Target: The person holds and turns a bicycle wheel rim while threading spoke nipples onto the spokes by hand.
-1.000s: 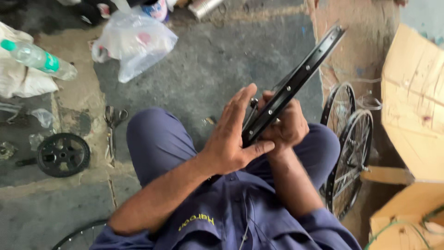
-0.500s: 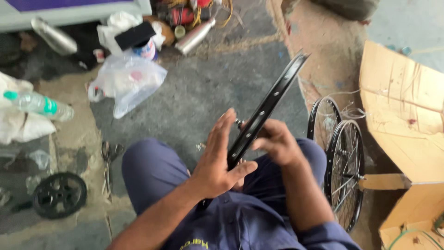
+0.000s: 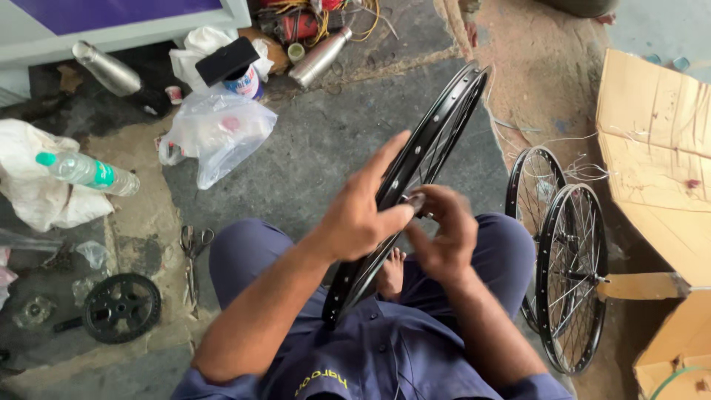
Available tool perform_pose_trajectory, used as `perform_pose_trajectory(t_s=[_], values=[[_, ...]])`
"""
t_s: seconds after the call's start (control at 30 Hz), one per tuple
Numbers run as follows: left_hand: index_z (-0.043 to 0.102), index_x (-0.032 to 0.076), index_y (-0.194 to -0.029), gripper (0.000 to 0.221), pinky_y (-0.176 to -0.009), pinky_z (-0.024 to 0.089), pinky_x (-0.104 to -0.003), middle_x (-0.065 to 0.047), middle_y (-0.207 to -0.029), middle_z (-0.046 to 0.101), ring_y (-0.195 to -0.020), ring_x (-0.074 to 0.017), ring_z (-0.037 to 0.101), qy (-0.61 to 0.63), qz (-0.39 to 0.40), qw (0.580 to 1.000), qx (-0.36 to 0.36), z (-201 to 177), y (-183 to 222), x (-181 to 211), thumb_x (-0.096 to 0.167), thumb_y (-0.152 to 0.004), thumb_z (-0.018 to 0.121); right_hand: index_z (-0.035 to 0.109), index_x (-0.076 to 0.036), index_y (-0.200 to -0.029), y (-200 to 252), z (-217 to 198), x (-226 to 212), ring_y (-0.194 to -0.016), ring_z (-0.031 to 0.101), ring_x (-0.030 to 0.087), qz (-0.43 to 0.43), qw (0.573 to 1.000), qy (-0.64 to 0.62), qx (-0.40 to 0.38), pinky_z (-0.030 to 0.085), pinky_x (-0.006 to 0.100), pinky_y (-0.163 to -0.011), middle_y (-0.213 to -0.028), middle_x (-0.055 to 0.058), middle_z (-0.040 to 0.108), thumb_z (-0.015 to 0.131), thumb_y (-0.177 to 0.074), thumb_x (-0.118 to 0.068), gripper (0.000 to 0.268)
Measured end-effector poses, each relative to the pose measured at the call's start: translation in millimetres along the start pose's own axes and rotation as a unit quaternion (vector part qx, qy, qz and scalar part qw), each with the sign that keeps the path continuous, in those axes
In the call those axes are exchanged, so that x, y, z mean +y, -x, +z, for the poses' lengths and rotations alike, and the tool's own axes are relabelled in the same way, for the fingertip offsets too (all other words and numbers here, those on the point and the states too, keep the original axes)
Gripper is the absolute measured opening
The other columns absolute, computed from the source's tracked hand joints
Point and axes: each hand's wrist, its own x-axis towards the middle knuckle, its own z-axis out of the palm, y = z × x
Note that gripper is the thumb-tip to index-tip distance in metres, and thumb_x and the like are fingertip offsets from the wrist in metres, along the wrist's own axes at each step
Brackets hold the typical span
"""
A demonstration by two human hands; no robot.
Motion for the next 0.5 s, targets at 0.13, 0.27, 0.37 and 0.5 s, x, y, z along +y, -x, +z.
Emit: perform_pose_trajectory(t_s=[0.13,0.27,0.37,0.5], values=[[0.026,0.006,-0.163,0.089,-0.111,0.049,-0.036,-0.018,-0.151,0.057,-0.129,-0.0253,0.064,0.009,-0.078,0.997,0.020,5.9,42.7,3.6,0.012,-0.083,0.063,0.057,0.003,-0.119,-0.4,-16.5,26.2,-0.119,0.068,0.020,0.001,0.998,-0.066,-0.014,0.055,0.034,-0.106,-0.129,0.014,0.067,0.080,-0.088,0.001,0.038],[0.026,0.004,-0.164,0.088,-0.135,0.027,-0.044,-0.024,-0.170,0.035,-0.164,-0.0358,0.031,-0.180,0.096,0.978,0.050,6.3,56.3,-4.8,0.004,-0.086,0.067,0.064,0.006,-0.125,0.9,-19.4,51.4,-0.117,0.068,0.024,-0.039,0.991,-0.086,-0.090,0.054,0.034,-0.103,-0.127,0.020,0.068,0.079,-0.091,-0.001,0.038],[0.024,0.004,-0.165,0.090,-0.135,0.025,-0.048,-0.023,-0.173,0.028,-0.165,-0.0400,0.026,-0.168,0.102,0.980,0.036,6.2,58.7,-11.4,0.005,-0.087,0.069,0.072,0.007,-0.124,-4.9,-16.7,58.0,-0.093,0.072,0.016,0.066,0.960,-0.228,-0.147,0.058,0.026,-0.086,-0.104,0.015,0.076,0.072,-0.105,-0.004,0.022],[0.023,0.005,-0.164,0.092,-0.134,0.026,-0.049,-0.023,-0.173,0.024,-0.164,-0.0388,0.024,-0.166,0.097,0.980,0.046,5.0,57.0,-12.6,0.007,-0.087,0.073,0.068,0.008,-0.121,-19.5,-1.0,37.4,-0.097,0.069,0.018,0.185,0.850,-0.485,-0.092,0.055,0.029,-0.089,-0.107,0.015,0.074,0.072,-0.102,-0.012,0.028]])
